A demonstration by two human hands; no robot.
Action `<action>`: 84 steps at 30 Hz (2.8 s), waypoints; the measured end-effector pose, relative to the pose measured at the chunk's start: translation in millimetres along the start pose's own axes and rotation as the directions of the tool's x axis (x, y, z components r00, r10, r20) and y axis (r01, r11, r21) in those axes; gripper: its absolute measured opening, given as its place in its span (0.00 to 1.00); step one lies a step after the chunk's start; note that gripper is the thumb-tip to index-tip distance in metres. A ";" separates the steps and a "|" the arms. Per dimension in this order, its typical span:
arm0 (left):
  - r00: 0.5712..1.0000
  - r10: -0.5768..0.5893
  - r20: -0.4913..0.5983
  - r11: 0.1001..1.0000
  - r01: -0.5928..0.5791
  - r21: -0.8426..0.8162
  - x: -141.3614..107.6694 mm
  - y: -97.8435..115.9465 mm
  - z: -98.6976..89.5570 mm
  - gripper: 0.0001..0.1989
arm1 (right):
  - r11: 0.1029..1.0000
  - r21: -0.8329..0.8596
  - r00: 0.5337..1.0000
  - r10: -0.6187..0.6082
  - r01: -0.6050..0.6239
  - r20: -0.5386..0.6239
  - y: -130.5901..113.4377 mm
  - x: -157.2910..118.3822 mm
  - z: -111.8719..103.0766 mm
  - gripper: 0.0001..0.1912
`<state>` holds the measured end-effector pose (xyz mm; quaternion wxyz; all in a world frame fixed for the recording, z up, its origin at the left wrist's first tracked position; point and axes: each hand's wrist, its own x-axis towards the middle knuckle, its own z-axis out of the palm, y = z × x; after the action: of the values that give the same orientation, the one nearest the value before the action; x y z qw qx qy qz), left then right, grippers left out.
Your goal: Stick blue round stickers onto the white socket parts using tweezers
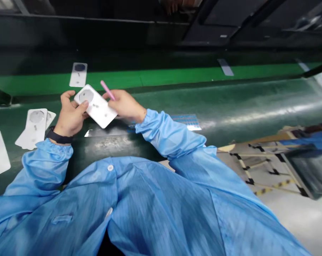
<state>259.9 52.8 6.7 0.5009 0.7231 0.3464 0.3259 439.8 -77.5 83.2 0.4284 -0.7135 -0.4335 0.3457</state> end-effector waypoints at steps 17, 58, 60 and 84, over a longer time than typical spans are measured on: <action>0.880 0.027 0.474 0.792 -0.308 0.528 -49.2 27.8 22.7 0.28 | 0.953 0.255 0.983 0.182 -0.166 -0.040 77.3 -57.4 -27.2 0.12; 0.773 0.020 0.635 0.745 -0.435 0.506 -59.0 23.8 24.8 0.27 | 0.937 0.238 0.960 0.275 -0.256 -0.046 57.7 -46.7 10.0 0.15; 0.774 0.022 0.632 0.742 -0.437 0.509 -59.2 24.1 24.9 0.27 | 0.937 0.235 0.959 0.278 -0.259 -0.049 57.4 -46.6 10.5 0.15; 0.790 0.002 0.613 0.734 -0.418 0.536 -59.8 26.8 23.9 0.27 | 0.945 0.208 0.964 0.264 -0.252 -0.036 55.7 -46.5 10.2 0.15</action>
<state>251.4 -15.5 17.9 0.2572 0.9493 0.1807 0.0096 431.0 -131.2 34.1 0.4631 -0.7276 -0.2853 0.4181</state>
